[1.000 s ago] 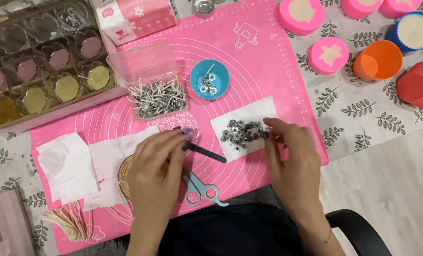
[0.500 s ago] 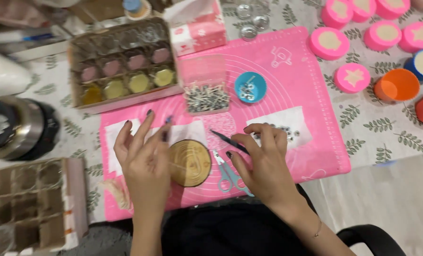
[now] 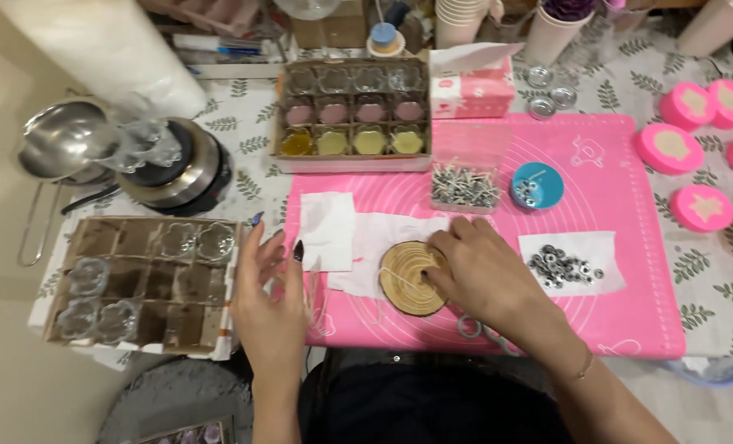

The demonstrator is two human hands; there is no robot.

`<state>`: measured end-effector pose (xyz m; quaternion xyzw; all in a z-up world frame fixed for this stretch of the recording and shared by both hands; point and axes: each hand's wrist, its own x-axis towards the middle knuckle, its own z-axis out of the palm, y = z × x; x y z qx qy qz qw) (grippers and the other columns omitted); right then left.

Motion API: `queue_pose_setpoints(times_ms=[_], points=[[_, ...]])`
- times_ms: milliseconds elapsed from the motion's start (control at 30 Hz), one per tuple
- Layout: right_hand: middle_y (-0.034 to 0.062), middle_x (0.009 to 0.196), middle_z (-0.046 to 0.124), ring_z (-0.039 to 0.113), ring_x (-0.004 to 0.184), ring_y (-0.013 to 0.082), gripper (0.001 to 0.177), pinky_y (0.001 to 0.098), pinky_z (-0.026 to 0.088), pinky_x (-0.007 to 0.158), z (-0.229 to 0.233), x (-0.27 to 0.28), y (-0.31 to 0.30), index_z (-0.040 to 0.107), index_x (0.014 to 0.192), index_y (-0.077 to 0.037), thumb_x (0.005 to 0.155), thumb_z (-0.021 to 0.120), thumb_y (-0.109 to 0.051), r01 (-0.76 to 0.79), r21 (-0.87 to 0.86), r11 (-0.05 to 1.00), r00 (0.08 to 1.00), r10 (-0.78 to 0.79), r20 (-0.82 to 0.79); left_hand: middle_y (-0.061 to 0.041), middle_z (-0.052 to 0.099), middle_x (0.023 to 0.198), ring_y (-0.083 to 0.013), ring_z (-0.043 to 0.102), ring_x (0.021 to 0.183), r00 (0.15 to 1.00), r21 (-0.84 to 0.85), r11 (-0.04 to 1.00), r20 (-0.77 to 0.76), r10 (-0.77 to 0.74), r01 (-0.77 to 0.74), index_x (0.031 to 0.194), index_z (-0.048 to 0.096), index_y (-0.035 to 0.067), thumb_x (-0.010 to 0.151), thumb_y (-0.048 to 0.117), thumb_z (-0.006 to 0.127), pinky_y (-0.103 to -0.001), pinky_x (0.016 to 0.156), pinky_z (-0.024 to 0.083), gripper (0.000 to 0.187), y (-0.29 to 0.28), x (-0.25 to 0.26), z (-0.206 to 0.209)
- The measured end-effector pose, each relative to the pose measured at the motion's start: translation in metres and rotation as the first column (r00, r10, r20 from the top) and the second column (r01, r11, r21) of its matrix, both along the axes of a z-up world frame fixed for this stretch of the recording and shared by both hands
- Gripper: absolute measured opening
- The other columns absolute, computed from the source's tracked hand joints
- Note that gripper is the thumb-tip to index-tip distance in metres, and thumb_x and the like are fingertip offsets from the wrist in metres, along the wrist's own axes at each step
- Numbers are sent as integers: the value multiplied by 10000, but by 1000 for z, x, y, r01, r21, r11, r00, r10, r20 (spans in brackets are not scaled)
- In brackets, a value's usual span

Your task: Preparing wicks and metal bases on a wooden disc for candle making.

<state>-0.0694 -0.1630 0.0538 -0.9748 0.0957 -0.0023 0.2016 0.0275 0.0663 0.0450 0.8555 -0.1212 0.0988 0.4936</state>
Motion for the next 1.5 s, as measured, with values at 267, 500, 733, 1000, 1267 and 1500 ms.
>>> queue_pose_setpoints(times_ms=[267, 500, 733, 1000, 1267, 1500], points=[[189, 981, 631, 661, 902, 384, 456, 457, 549, 773, -34, -24, 30, 573, 1098, 2, 785, 755, -275, 165, 53, 985, 986, -166, 24, -161, 714, 1143, -294, 718, 992, 978, 279, 959, -209, 13, 47, 1358, 563, 56, 862, 140, 710, -412, 826, 566, 525, 34, -16, -12], [226, 999, 584, 601, 935, 411, 401, 463, 516, 821, -18, -12, 50, 591, 1100, 42, 804, 746, -181, 108, 12, 994, 931, -106, 348, -200, 699, 1142, -355, 675, 1055, 978, 316, 947, -209, 12, 56, 1413, 452, 24, 818, 68, 719, -466, 892, 526, 654, 29, -19, -21], [170, 1142, 616, 584, 1049, 373, 353, 461, 493, 909, 35, 30, 49, 652, 1192, -81, 853, 714, -160, -232, -32, 972, 883, 224, 412, -133, 749, 1097, -237, 738, 932, 908, 189, 982, -410, 91, -13, 1499, 430, 156, 808, 85, 726, -358, 777, 607, 755, 31, -8, 33], [99, 1364, 551, 527, 1337, 350, 602, 455, 458, 1114, 58, 56, 2, 503, 1438, -73, 848, 618, -46, -453, -172, 875, 812, 484, 327, -72, 736, 977, -157, 683, 863, 832, -90, 884, -306, -463, 459, 1613, 266, 202, 744, 30, 772, -290, 798, 570, 1020, -30, 38, 91], [242, 1371, 582, 601, 1253, 392, 560, 449, 472, 1025, 20, 39, -22, 395, 1498, 8, 981, 582, -100, -332, 432, 839, 890, 127, 437, -71, 696, 1084, -147, 664, 979, 622, -435, 628, -179, -762, 645, 1594, 325, 115, 811, -52, 704, -293, 885, 565, 886, -80, 52, 57], [100, 1035, 689, 639, 834, 197, 563, 336, 558, 770, -4, 36, -23, 409, 1525, -71, 979, 533, -129, 118, 701, 703, 959, -265, 104, -134, 688, 1216, -197, 688, 1092, 912, -351, 857, -20, -411, 378, 1522, 400, 46, 871, 35, 724, -322, 955, 548, 727, -107, 7, 26]])
